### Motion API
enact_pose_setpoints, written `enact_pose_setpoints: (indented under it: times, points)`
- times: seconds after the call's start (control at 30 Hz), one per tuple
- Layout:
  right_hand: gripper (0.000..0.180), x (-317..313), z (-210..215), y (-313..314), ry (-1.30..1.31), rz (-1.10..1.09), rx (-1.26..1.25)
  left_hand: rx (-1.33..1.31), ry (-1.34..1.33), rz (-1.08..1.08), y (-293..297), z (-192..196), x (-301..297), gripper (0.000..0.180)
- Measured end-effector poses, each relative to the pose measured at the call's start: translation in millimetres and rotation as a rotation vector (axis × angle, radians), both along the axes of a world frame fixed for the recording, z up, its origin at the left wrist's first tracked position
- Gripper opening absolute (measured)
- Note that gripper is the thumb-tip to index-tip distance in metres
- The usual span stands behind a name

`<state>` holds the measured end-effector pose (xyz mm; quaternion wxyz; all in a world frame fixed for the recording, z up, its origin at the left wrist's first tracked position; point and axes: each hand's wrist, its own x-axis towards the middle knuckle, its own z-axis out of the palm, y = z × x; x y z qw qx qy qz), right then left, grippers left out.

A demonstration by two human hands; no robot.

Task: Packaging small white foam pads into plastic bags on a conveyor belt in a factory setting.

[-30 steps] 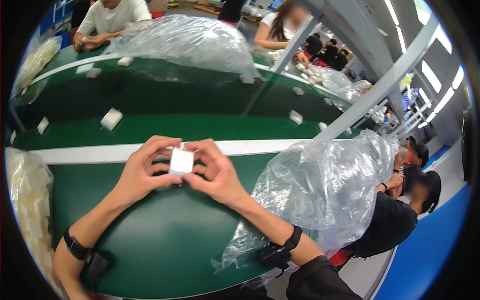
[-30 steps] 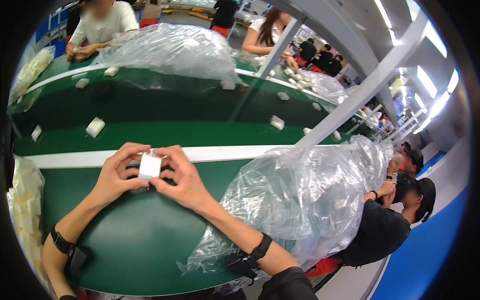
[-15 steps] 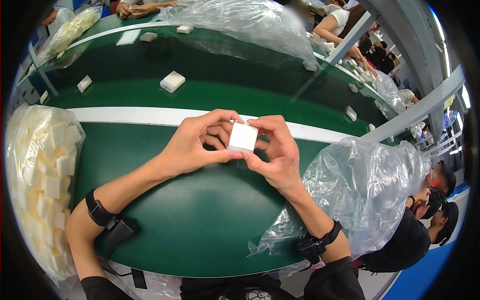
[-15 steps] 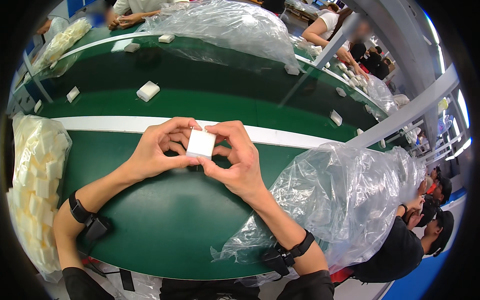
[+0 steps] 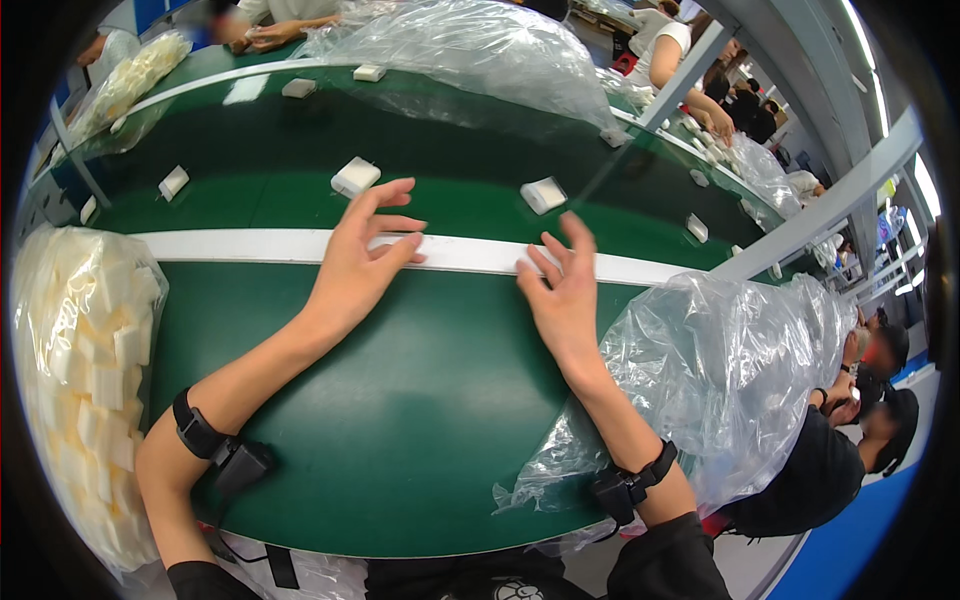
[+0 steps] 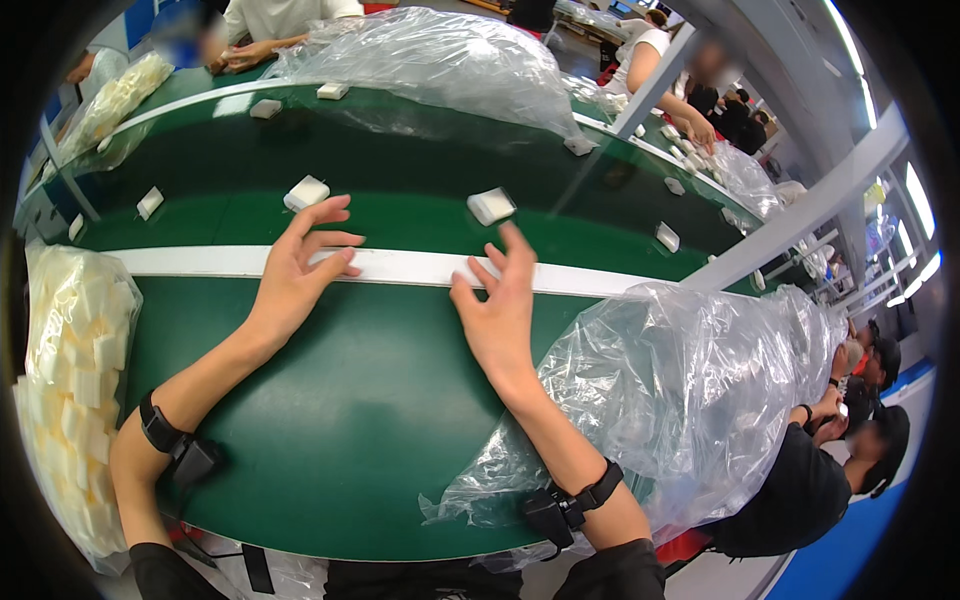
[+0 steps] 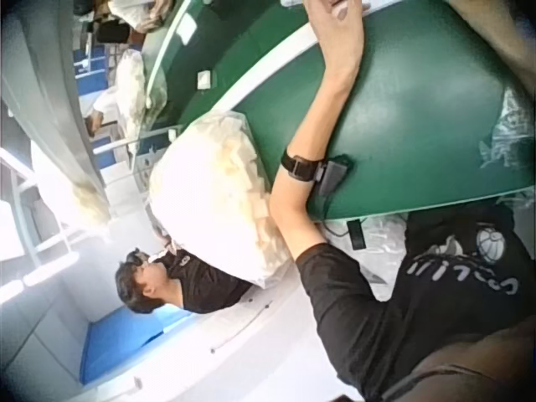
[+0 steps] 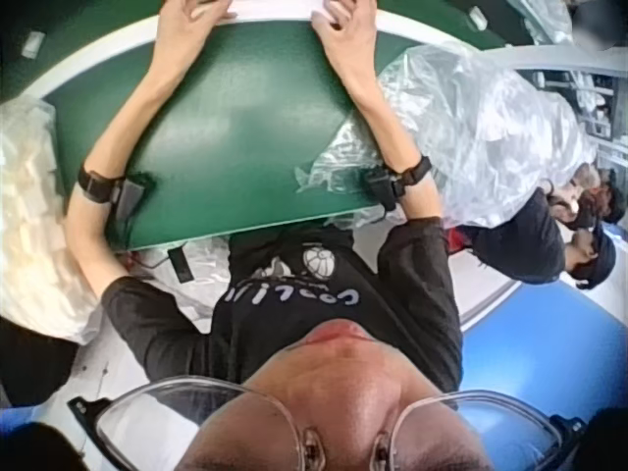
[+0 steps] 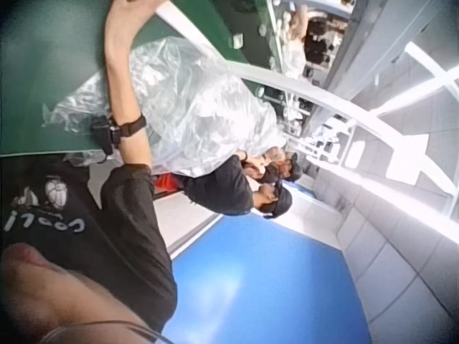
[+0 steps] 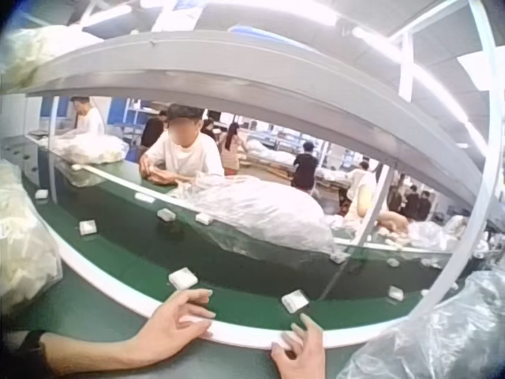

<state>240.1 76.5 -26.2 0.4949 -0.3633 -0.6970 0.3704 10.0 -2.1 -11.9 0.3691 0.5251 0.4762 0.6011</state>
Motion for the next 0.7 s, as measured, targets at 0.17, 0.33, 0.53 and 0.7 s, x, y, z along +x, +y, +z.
enact_pose_setpoints:
  times: [0.17, 0.33, 0.53, 0.7]
  points:
    - [0.043, 23, 31, -35, -0.582, 0.191, 0.224, 0.221, 1.142, 0.465, 22, 2, -26, 0.052]
    - [0.033, 62, 90, -138, -0.764, 0.179, 0.15, -0.047, 1.175, 0.347, 34, -6, -67, 0.045]
    - [0.018, 169, 69, -214, -0.795, -0.39, -0.05, 0.274, 0.798, 0.235, 38, 0, -44, 0.051]
    - [0.037, 210, 45, -229, -1.025, -0.677, 0.055, 0.087, 0.506, 0.042, 31, -7, -12, 0.049]
